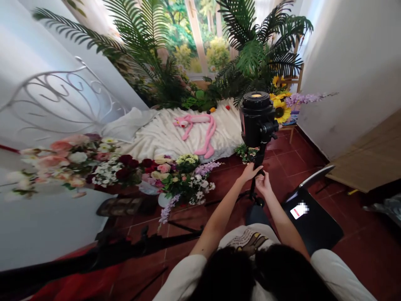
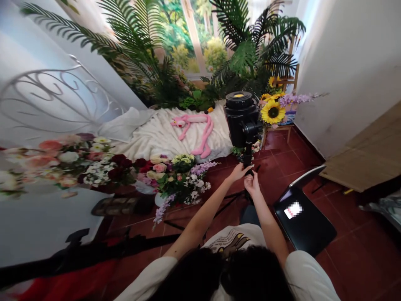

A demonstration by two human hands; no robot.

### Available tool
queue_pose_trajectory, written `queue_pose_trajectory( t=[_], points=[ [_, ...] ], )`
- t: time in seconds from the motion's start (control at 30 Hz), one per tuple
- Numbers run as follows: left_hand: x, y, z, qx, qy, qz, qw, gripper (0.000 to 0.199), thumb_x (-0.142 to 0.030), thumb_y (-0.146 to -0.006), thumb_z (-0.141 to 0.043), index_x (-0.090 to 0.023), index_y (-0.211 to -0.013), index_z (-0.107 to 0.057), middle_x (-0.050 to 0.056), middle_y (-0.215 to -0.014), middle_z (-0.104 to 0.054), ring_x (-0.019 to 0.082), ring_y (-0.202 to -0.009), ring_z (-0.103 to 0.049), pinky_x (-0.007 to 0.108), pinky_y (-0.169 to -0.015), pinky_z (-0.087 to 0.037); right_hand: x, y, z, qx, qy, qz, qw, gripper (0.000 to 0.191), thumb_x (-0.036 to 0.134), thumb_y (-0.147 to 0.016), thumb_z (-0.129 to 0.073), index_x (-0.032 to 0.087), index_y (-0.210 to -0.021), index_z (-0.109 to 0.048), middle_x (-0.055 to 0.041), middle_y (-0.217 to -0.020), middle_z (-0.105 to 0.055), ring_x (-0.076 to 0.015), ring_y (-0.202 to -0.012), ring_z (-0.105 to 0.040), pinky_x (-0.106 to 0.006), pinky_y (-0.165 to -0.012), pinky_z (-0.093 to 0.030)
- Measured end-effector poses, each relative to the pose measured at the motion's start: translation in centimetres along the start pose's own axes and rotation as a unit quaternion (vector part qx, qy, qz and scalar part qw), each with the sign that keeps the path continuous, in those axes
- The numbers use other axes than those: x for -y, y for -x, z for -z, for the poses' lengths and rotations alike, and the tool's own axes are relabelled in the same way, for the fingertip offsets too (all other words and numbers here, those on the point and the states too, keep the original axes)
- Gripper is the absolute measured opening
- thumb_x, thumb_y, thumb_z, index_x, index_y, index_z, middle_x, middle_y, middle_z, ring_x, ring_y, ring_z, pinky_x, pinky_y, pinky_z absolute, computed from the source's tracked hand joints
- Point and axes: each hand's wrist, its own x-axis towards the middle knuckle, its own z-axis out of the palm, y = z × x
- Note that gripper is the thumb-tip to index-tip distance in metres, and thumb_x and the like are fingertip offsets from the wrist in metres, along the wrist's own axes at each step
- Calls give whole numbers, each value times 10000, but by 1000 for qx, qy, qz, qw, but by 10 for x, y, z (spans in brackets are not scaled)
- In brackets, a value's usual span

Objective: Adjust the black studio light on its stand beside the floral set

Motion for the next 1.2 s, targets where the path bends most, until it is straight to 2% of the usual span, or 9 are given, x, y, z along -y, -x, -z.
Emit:
queue_pose_trajectory(
  t=[0.13, 0.27, 0.33, 0.43, 0.53, 0.73, 0.8, 1.0, 1.2],
  points=[
    [2, 3, -2, 2, -5, 5, 1000, 398, -541, -819, -555, -151, -885, -592, 58, -848, -650, 183, -801, -606, 331, -782, -497, -4, -4, -3, -4, 1, 23, 1000, 325, 388, -761, -631, 243, -629, -371, 90, -507, -265, -82, -429, -304, -187, -389, -352],
    [4, 2, -4, 1, 1, 0, 1000, 389, -538, -818, -563, -159, -903, -592, 60, -863, -653, 194, -819, -612, 341, -791, -502, 7, -3, 7, -30, 228, 130, 965, 346, 408, -703, -656, 236, -626, -367, 83, -524, -305, -89, -473, -348, -205, -458, -364],
    [6, 2, -5, 4, 5, -6, 1000, 379, -531, -827, -557, -164, -912, -589, 67, -891, -657, 198, -834, -615, 347, -800, -503, 21, -1, 13, -24, 426, 206, 881, 354, 383, -689, -671, 227, -599, -367, 67, -540, -342, -104, -524, -381, -223, -518, -365],
    [8, 2, -6, 0, -2, -16, 1000, 356, -506, -848, -539, -161, -931, -578, 79, -927, -654, 200, -849, -614, 351, -816, -499, 46, 3, 18, 45, 645, 272, 713, 297, 322, -705, -659, 215, -589, -407, 30, -608, -430, -132, -607, -414, -243, -595, -350],
    [7, 4, -6, -5, -11, -18, 1000, 346, -488, -857, -530, -154, -936, -570, 83, -928, -648, 201, -845, -613, 357, -823, -495, 60, 9, 15, 80, 715, 280, 636, 262, 314, -743, -627, 215, -609, -425, 14, -654, -478, -139, -617, -424, -247, -617, -348],
    [3, 8, -4, 4, 4, -24, 1000, 303, -437, -868, -531, -165, -996, -572, 97, -1007, -658, 206, -905, -619, 368, -869, -489, 50, 8, 5, -15, 589, 366, 720, 391, 429, -737, -683, 195, -1010, -528, -43, -906, -620, -171, -793, -569, -271, -735, -456],
    [4, 8, -6, 1, 19, -29, 999, 279, -389, -871, -530, -162, -1030, -568, 111, -1051, -655, 207, -938, -622, 372, -892, -485, 44, -3, -2, -24, 583, 371, 722, 496, 429, -710, -702, 181, -1103, -530, -86, -1026, -638, -201, -902, -594, -307, -799, -473],
    [9, 11, -10, -14, 18, -18, 1000, 239, -140, -792, -531, -137, -1029, -564, 130, -1099, -645, 219, -1008, -613, 391, -929, -478, 34, -43, -31, -67, 626, 278, 726, 183, 315, -675, -659, 175, -786, -619, -71, -792, -707, -228, -762, -660, -303, -700, -501],
    [12, 15, -12, -25, 11, -60, 998, 341, -138, -804, -508, -136, -1142, -547, 147, -1200, -614, 239, -1119, -586, 396, -993, -452, 37, -53, -42, -73, 607, 258, 748, 94, 245, -609, -622, 164, -582, -582, -91, -658, -694, -223, -652, -658, -284, -608, -498]
  ],
)
